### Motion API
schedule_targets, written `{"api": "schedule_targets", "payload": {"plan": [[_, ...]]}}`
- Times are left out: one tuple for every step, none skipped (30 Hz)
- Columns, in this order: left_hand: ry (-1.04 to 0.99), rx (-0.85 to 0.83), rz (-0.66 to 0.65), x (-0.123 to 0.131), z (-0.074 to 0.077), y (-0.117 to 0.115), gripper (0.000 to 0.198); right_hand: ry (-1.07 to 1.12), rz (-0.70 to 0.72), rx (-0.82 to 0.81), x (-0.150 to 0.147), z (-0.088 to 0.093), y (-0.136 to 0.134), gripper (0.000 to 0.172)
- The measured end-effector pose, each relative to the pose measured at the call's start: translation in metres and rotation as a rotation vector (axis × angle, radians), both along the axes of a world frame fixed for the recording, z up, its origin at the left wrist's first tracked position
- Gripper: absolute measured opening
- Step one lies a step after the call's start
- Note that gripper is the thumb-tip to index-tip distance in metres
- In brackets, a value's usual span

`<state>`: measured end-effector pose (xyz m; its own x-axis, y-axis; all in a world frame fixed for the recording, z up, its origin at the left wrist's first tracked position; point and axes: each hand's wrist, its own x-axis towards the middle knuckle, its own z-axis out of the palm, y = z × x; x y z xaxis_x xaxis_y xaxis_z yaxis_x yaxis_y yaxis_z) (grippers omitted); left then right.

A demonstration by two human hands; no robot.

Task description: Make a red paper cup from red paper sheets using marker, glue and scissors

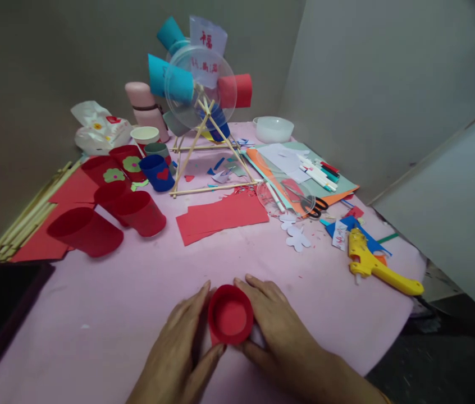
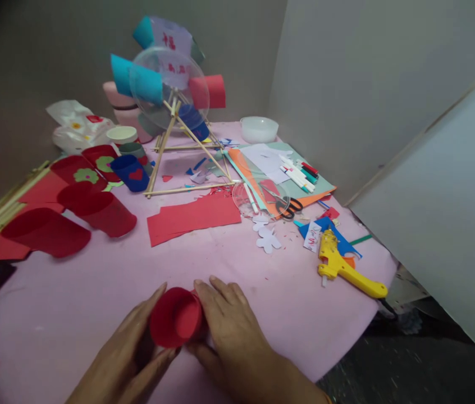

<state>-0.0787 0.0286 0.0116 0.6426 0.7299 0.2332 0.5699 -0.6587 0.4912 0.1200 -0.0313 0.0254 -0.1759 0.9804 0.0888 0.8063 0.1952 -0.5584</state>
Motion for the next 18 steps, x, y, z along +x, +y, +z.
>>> {"api": "schedule_targets", "payload": {"plan": [[0.017, 0.017, -0.018, 0.000, 0.001, 0.001, 0.065, -0.011, -0.003, 0.005, 0.001, 0.000, -0.001, 0.066], [0.034, 0.032, -0.039, 0.000, 0.001, 0.003, 0.066, -0.023, -0.010, 0.011, 0.002, -0.001, -0.002, 0.066], [0.049, 0.045, -0.062, 0.000, 0.002, 0.005, 0.067, -0.036, -0.017, 0.020, 0.004, -0.003, -0.003, 0.066], [0.059, 0.056, -0.084, 0.001, 0.003, 0.006, 0.068, -0.049, -0.025, 0.033, 0.006, -0.005, -0.004, 0.066], [0.066, 0.062, -0.101, 0.001, 0.004, 0.008, 0.069, -0.059, -0.031, 0.049, 0.008, -0.007, -0.006, 0.066], [0.073, 0.064, -0.109, 0.002, 0.005, 0.009, 0.069, -0.069, -0.034, 0.067, 0.010, -0.010, -0.007, 0.065], [0.078, 0.065, -0.113, 0.003, 0.005, 0.010, 0.069, -0.078, -0.031, 0.086, 0.012, -0.012, -0.008, 0.063], [0.082, 0.069, -0.115, 0.004, 0.005, 0.011, 0.069, -0.087, -0.027, 0.104, 0.014, -0.013, -0.009, 0.062], [0.087, 0.070, -0.118, 0.005, 0.004, 0.012, 0.069, -0.094, -0.022, 0.123, 0.016, -0.015, -0.009, 0.062], [0.091, 0.070, -0.120, 0.006, 0.003, 0.012, 0.070, -0.098, -0.017, 0.142, 0.017, -0.016, -0.009, 0.062], [0.095, 0.065, -0.121, 0.006, 0.001, 0.012, 0.070, -0.101, -0.014, 0.161, 0.017, -0.017, -0.010, 0.062], [0.095, 0.058, -0.122, 0.005, 0.000, 0.012, 0.070, -0.101, -0.015, 0.178, 0.018, -0.018, -0.010, 0.063], [0.095, 0.049, -0.118, 0.004, -0.001, 0.012, 0.070, -0.102, -0.016, 0.194, 0.018, -0.019, -0.010, 0.063], [0.094, 0.039, -0.111, 0.003, -0.002, 0.011, 0.069, -0.104, -0.017, 0.207, 0.019, -0.020, -0.010, 0.064], [0.092, 0.032, -0.108, 0.002, -0.002, 0.011, 0.069, -0.110, -0.016, 0.217, 0.019, -0.021, -0.009, 0.065], [0.089, 0.027, -0.109, 0.001, -0.002, 0.010, 0.068, -0.117, -0.012, 0.223, 0.019, -0.022, -0.009, 0.066], [0.079, 0.031, -0.114, 0.001, -0.003, 0.009, 0.066, -0.123, -0.003, 0.224, 0.020, -0.022, -0.009, 0.068], [0.057, 0.042, -0.104, 0.001, -0.003, 0.009, 0.064, -0.127, 0.009, 0.223, 0.020, -0.023, -0.008, 0.070]]}}
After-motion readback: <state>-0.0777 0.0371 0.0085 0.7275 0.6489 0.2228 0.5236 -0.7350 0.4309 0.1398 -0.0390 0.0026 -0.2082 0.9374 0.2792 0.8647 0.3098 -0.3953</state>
